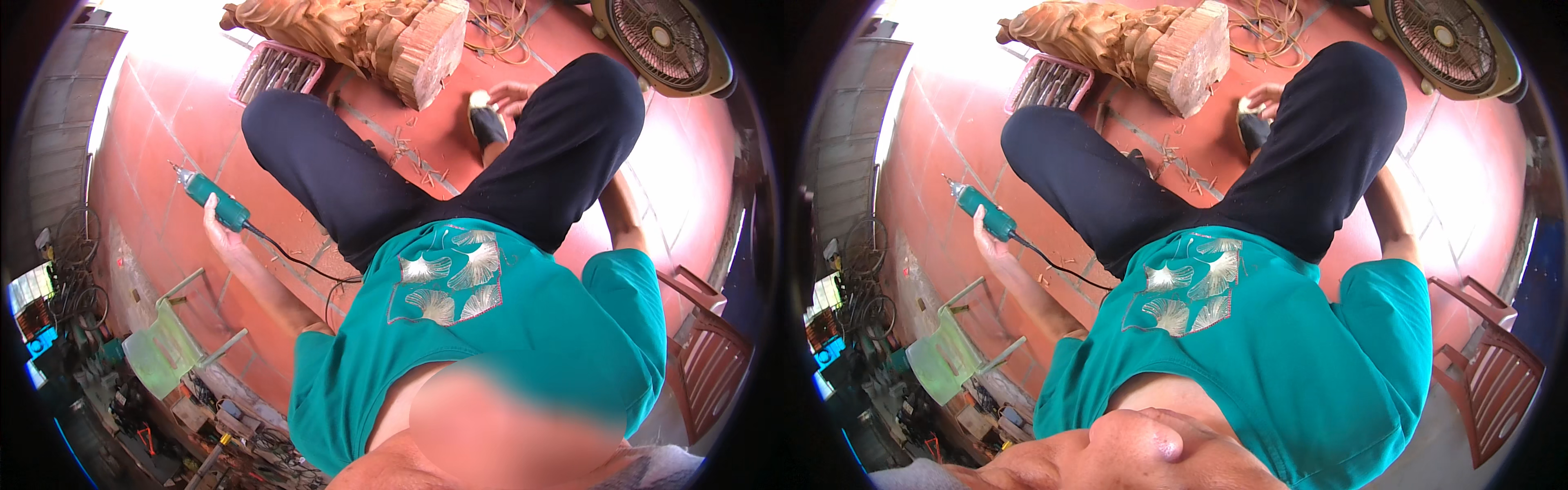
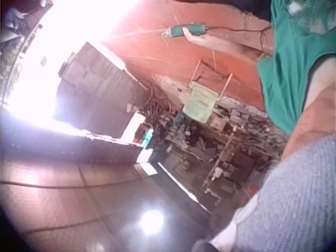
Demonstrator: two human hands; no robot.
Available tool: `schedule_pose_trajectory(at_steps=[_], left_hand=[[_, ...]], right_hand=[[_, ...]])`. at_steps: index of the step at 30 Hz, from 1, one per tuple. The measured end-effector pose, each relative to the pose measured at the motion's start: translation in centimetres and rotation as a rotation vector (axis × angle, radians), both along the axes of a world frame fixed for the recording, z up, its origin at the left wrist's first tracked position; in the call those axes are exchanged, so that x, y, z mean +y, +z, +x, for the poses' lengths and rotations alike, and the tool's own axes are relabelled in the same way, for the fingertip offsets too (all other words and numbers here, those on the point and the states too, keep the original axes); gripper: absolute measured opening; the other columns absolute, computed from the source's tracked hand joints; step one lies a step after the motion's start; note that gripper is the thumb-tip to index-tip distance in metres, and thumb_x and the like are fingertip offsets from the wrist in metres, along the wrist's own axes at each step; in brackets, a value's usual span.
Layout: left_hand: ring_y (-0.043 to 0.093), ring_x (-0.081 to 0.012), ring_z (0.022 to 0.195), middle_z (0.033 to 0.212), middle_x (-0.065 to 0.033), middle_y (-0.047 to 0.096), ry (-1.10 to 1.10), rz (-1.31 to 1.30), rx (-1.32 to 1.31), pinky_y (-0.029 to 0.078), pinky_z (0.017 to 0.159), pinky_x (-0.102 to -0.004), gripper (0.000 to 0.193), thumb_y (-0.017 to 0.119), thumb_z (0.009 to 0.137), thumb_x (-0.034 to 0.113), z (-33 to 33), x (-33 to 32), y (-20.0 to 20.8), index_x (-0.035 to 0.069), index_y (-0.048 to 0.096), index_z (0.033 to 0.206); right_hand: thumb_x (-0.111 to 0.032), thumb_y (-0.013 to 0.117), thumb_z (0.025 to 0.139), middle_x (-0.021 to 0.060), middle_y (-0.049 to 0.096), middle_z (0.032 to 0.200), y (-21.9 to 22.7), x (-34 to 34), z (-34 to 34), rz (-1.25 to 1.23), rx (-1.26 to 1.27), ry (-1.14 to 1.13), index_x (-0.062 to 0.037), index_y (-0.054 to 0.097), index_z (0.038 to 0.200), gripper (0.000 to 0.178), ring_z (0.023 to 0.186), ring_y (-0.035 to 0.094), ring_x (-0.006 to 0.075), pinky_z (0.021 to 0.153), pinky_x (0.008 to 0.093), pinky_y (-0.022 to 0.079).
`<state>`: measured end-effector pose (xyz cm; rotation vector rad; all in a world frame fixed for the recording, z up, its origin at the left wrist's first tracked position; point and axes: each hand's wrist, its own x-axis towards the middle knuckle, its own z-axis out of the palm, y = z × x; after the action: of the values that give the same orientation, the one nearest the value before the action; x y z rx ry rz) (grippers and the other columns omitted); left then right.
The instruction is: The person sits on the floor and carves a wooden sculpture using a chisel and mallet, then switches to a handheld rotary tool to refine details. The person holds the sculpture with one hand while striking or grinding with the other.
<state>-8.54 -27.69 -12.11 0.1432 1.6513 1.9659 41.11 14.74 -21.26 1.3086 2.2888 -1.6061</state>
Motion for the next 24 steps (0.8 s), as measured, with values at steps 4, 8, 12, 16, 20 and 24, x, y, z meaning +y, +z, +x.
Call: schedule_pose_trajectory(at_steps=[4, 8, 12, 16, 20, 24], left_hand=[[0.065, -0.0244, 0.085, 0.098, -0.0128, 0.063, -0.093, 0.131, 0.087, 0.057, 0.074, -0.0355, 0.043, 0.070, 0.092, 0.024, 1.1, 1.1, 5.6, -0.003, 0.054, 0.121], [0.064, -0.0246, 0.086, 0.102, -0.0145, 0.062, -0.220, 0.189, 0.131, 0.056, 0.076, -0.0355, 0.047, 0.067, 0.093, 0.025, 3.6, 3.5, 10.7, -0.004, 0.051, 0.127], [0.064, -0.0240, 0.085, 0.103, -0.0162, 0.062, -0.403, 0.167, 0.191, 0.056, 0.076, -0.0350, 0.054, 0.068, 0.091, 0.027, 6.6, 7.2, 13.6, -0.007, 0.049, 0.129], [0.064, -0.0229, 0.081, 0.105, -0.0183, 0.063, -0.552, 0.123, 0.158, 0.055, 0.073, -0.0344, 0.063, 0.072, 0.085, 0.024, 11.5, 10.5, 13.0, -0.011, 0.047, 0.131], [0.067, -0.0244, 0.078, 0.101, -0.0191, 0.066, -0.717, 0.024, 0.066, 0.055, 0.072, -0.0353, 0.057, 0.073, 0.079, 0.019, 16.5, 14.9, 10.6, -0.010, 0.053, 0.124], [0.068, -0.0208, 0.079, 0.099, -0.0136, 0.067, -0.887, -0.124, -0.018, 0.056, 0.074, -0.0343, 0.049, 0.073, 0.077, 0.016, 20.2, 17.4, 8.1, -0.005, 0.058, 0.118]], right_hand=[[-0.021, 0.060, 0.101, 0.0122, 0.067, 0.124, 0.1, -0.1, 0.6, 0.009, 0.049, -0.013, -0.0036, 0.053, 0.137, 0.040, 0.104, 0.068, 0.0238, 0.092, 0.0388, 0.055], [-0.019, 0.059, 0.102, 0.0147, 0.067, 0.124, 0.8, 0.7, 4.8, -0.010, 0.200, -0.235, -0.0025, 0.053, 0.136, 0.038, 0.104, 0.068, 0.0247, 0.092, 0.0385, 0.055], [-0.017, 0.058, 0.102, 0.0172, 0.067, 0.123, 2.4, 2.2, 11.0, 0.083, 0.487, -0.702, -0.0014, 0.053, 0.135, 0.037, 0.104, 0.069, 0.0257, 0.091, 0.0381, 0.055], [-0.015, 0.056, 0.103, 0.0196, 0.067, 0.123, 7.4, 5.2, 14.9, 0.420, 0.962, -1.077, -0.0003, 0.053, 0.134, 0.035, 0.103, 0.069, 0.0267, 0.091, 0.0377, 0.056], [-0.012, 0.054, 0.102, 0.0221, 0.068, 0.115, 20.0, 0.5, 8.9, 0.744, 1.161, -1.078, 0.0029, 0.057, 0.124, 0.026, 0.096, 0.069, 0.0259, 0.084, 0.0357, 0.057], [-0.015, 0.057, 0.101, 0.0142, 0.069, 0.105, 19.7, -5.9, -0.7, 0.100, 1.258, -0.608, 0.0020, 0.060, 0.119, 0.025, 0.087, 0.068, 0.0200, 0.078, 0.0337, 0.055]])
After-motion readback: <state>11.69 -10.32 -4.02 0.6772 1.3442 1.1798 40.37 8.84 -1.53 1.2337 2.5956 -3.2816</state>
